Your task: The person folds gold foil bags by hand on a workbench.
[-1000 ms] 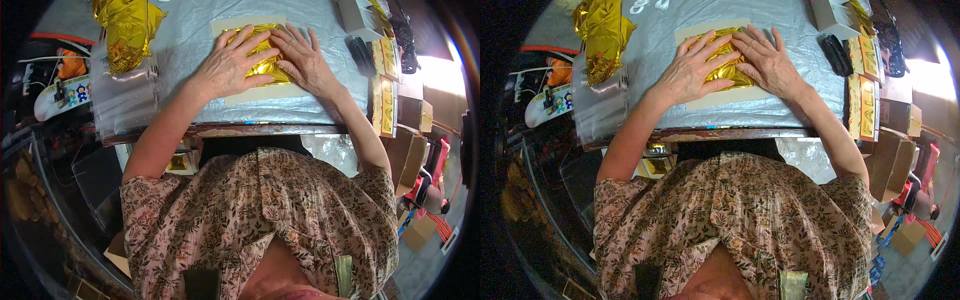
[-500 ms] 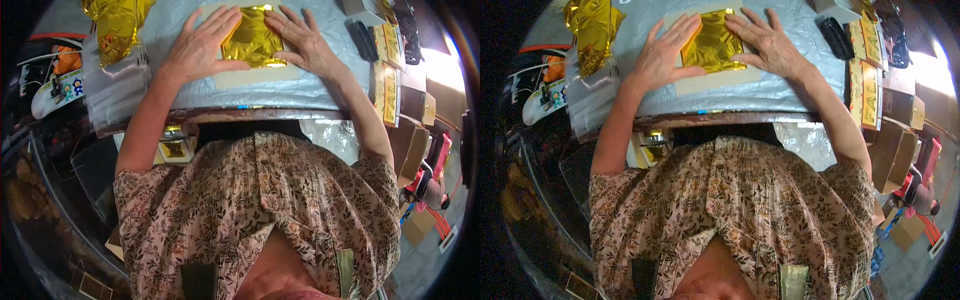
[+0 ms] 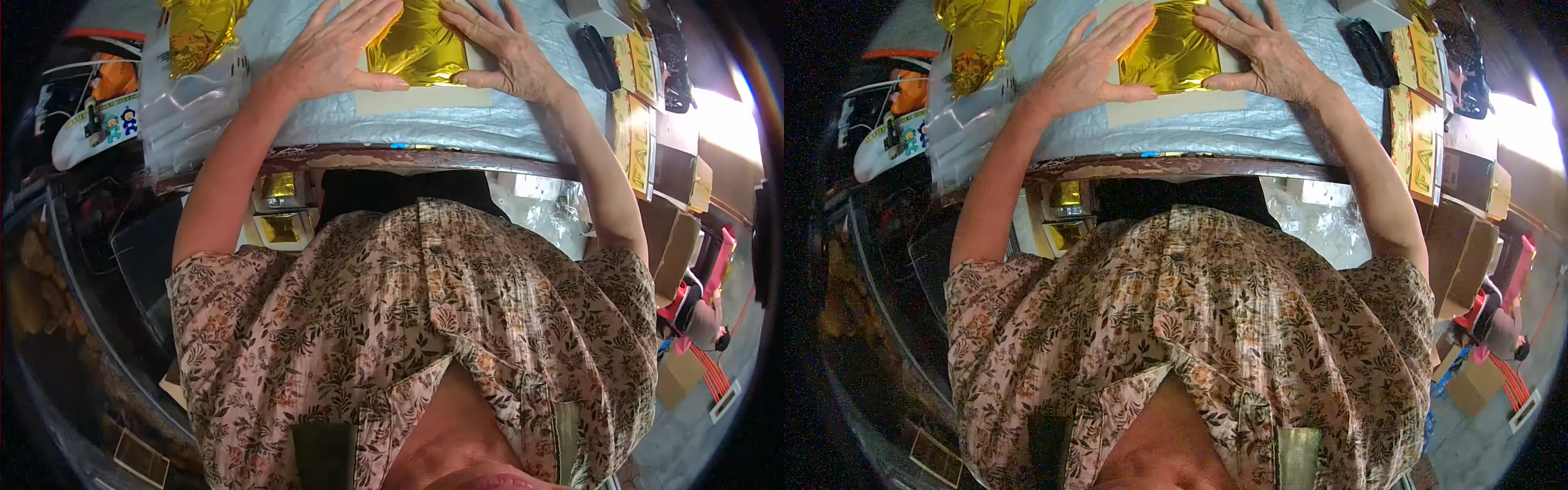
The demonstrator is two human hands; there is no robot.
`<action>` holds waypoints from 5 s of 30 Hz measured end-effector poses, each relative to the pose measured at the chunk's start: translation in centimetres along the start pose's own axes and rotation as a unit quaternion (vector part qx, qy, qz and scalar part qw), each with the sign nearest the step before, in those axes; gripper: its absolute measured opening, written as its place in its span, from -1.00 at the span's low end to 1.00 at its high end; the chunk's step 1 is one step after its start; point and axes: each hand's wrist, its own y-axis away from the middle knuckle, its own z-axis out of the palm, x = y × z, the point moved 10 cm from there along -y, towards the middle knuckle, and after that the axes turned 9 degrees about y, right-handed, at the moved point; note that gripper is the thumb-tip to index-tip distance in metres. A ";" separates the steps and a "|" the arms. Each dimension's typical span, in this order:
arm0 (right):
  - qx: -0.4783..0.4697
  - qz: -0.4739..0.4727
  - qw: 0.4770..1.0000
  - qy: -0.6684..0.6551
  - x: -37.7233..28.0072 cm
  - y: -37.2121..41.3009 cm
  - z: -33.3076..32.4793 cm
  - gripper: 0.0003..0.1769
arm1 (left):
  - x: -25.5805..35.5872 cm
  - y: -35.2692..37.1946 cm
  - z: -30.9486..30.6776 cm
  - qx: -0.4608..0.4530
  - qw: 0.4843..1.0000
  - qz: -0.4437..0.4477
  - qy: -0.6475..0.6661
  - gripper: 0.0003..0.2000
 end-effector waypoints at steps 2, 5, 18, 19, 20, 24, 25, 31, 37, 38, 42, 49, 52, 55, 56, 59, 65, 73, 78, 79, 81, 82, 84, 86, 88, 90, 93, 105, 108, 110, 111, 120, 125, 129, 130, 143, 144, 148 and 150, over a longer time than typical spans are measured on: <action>0.004 0.003 1.000 -0.010 0.0 0.1 -0.1 0.17 | 0.1 0.1 0.0 -0.001 1.000 -0.002 -0.007 0.15; 0.003 0.001 1.000 -0.016 0.0 0.1 0.0 0.16 | -0.1 0.3 0.4 0.092 0.990 0.105 0.023 0.11; -0.003 0.030 0.999 -0.018 0.5 0.0 0.5 0.18 | 3.0 -3.6 0.8 0.041 0.994 0.075 0.063 -0.31; 0.004 0.025 0.999 -0.026 0.5 0.0 0.5 0.18 | 3.0 -3.7 0.9 0.039 0.994 0.077 0.063 -0.31; 0.011 0.021 0.999 -0.035 0.4 0.1 0.5 0.18 | 2.8 -3.7 1.1 0.034 0.995 0.066 0.063 -0.30; 0.016 0.025 0.996 -0.089 -0.4 0.4 -0.3 0.18 | 2.5 -3.8 1.5 0.027 0.997 0.059 0.042 -0.31; 0.074 0.034 0.993 -0.088 -1.1 0.9 -1.8 0.04 | 2.9 -3.7 1.1 0.028 0.997 0.058 0.042 -0.31; 0.222 -0.031 0.974 0.040 -7.3 1.8 -4.0 -0.54 | 2.6 -3.7 0.9 0.023 0.997 0.040 0.063 -0.35; 0.246 -0.074 0.961 0.105 -9.4 0.9 -3.2 -0.70 | 1.5 -3.7 1.6 0.016 0.996 0.028 0.088 -0.38; 0.243 -0.082 0.959 0.119 -9.6 0.8 -3.1 -0.70 | 1.0 -3.9 2.2 0.032 0.996 0.045 0.075 -0.38; 0.233 -0.128 0.946 0.187 -11.1 0.7 -3.1 -0.66 | 0.6 -4.3 2.7 0.032 0.996 0.053 0.063 -0.39; 0.191 -0.118 0.945 0.239 -11.9 -0.1 -2.6 -0.62 | 1.3 -4.0 2.5 0.030 0.996 0.070 0.047 -0.39; 0.166 -0.112 0.949 0.244 -11.7 -0.3 -2.3 -0.65 | 1.4 -3.9 2.2 0.030 0.997 0.047 0.054 -0.38; 0.173 -0.127 0.955 0.205 -11.4 0.0 -2.1 -0.66 | 2.3 -3.2 1.8 0.032 0.997 0.068 -0.016 -0.34; 0.176 -0.131 0.957 0.191 -11.3 0.0 -2.1 -0.65 | 2.4 -3.2 1.6 0.031 0.997 0.064 -0.016 -0.32; 0.183 -0.137 0.959 0.165 -10.8 0.4 -2.0 -0.63 | 2.7 -3.3 1.6 0.028 0.998 0.057 -0.016 -0.31; 0.176 -0.156 0.959 0.156 -10.8 0.5 -2.1 -0.64 | 2.4 -3.4 1.8 0.040 0.997 0.059 -0.005 -0.30; 0.156 -0.071 0.984 0.049 -7.4 2.7 -4.8 -0.64 | 2.7 -3.5 1.8 0.004 0.999 0.033 -0.015 -0.24; 0.199 -0.084 0.967 0.135 -7.8 2.8 -4.0 -0.63 | 2.3 -3.7 2.0 0.012 0.999 0.045 -0.001 -0.23; 0.201 -0.094 0.961 0.163 -8.1 2.8 -3.9 -0.63 | 2.1 -3.7 2.2 0.011 0.999 0.045 -0.002 -0.23; 0.196 -0.110 0.956 0.187 -8.6 2.7 -3.6 -0.63 | 2.3 -3.6 2.2 0.024 0.998 0.058 -0.024 -0.23; 0.192 -0.128 0.950 0.211 -9.0 2.6 -3.4 -0.63 | 2.3 -3.6 2.1 0.025 0.998 0.056 -0.025 -0.23; 0.180 -0.132 0.948 0.225 -9.6 2.4 -3.3 -0.64 | 2.4 -3.6 2.0 0.019 0.998 0.051 -0.013 -0.22; 0.167 -0.135 0.947 0.238 -10.1 2.3 -3.1 -0.65 | 2.6 -3.5 1.7 0.016 0.998 0.050 -0.031 -0.22; 0.185 -0.124 0.946 0.235 -10.2 2.4 -3.5 -0.66 | 2.5 -3.5 1.9 0.012 0.998 0.049 -0.049 -0.21; 0.190 -0.112 0.953 0.206 -9.3 2.3 -2.9 -0.67 | 2.5 -3.4 1.8 0.035 0.997 0.065 -0.026 -0.20; 0.190 -0.097 0.966 0.145 -8.3 2.2 -3.1 -0.68 | 2.4 -3.3 1.9 0.029 0.997 0.064 -0.013 -0.20; 0.150 -0.114 0.950 0.249 -10.2 1.5 -3.0 -0.73 | 2.4 -3.4 2.0 0.025 0.998 0.065 -0.007 -0.18; 0.176 -0.104 0.949 0.240 -10.2 1.6 -3.2 -0.75 | 2.7 -3.3 1.7 0.021 0.998 0.061 -0.015 -0.18; 0.188 -0.102 0.948 0.237 -9.9 1.6 -3.2 -0.75 | 2.8 -3.3 1.7 0.021 0.998 0.063 -0.018 -0.18; 0.188 -0.098 0.951 0.223 -9.5 1.7 -3.0 -0.74 | 2.8 -3.3 1.7 0.020 0.998 0.063 -0.021 -0.18; 0.224 -0.065 0.964 0.131 -9.7 1.1 -3.7 -0.69 | 2.7 -3.2 1.6 0.042 0.997 0.069 -0.011 -0.23; 0.214 -0.112 0.951 0.193 -10.5 0.6 -3.2 -0.71 | 2.4 -3.3 1.8 0.030 0.997 0.068 -0.009 -0.23; 0.197 -0.134 0.946 0.220 -11.3 0.4 -3.1 -0.78 | 2.3 -3.3 1.8 0.026 0.997 0.067 -0.005 -0.23; 0.195 -0.135 0.946 0.221 -11.3 0.4 -3.1 -0.79 | 2.3 -3.4 1.8 0.026 0.997 0.067 -0.004 -0.23; 0.157 -0.125 0.973 0.111 -8.5 2.1 -2.6 -0.63 | 2.8 -3.3 1.7 0.018 0.999 0.047 -0.011 -0.17; 0.154 -0.099 0.982 0.038 -7.6 2.3 -3.0 -0.61 | 2.7 -3.3 1.7 0.018 0.999 0.042 0.000 -0.17; 0.152 -0.016 0.988 -0.025 -4.9 3.6 -3.6 -0.60 | 2.7 -3.4 1.9 0.036 0.997 0.062 -0.024 -0.16; 0.155 -0.023 0.988 -0.003 -5.1 3.8 -3.9 -0.61 | 2.6 -3.5 2.0 0.031 0.998 0.056 -0.023 -0.16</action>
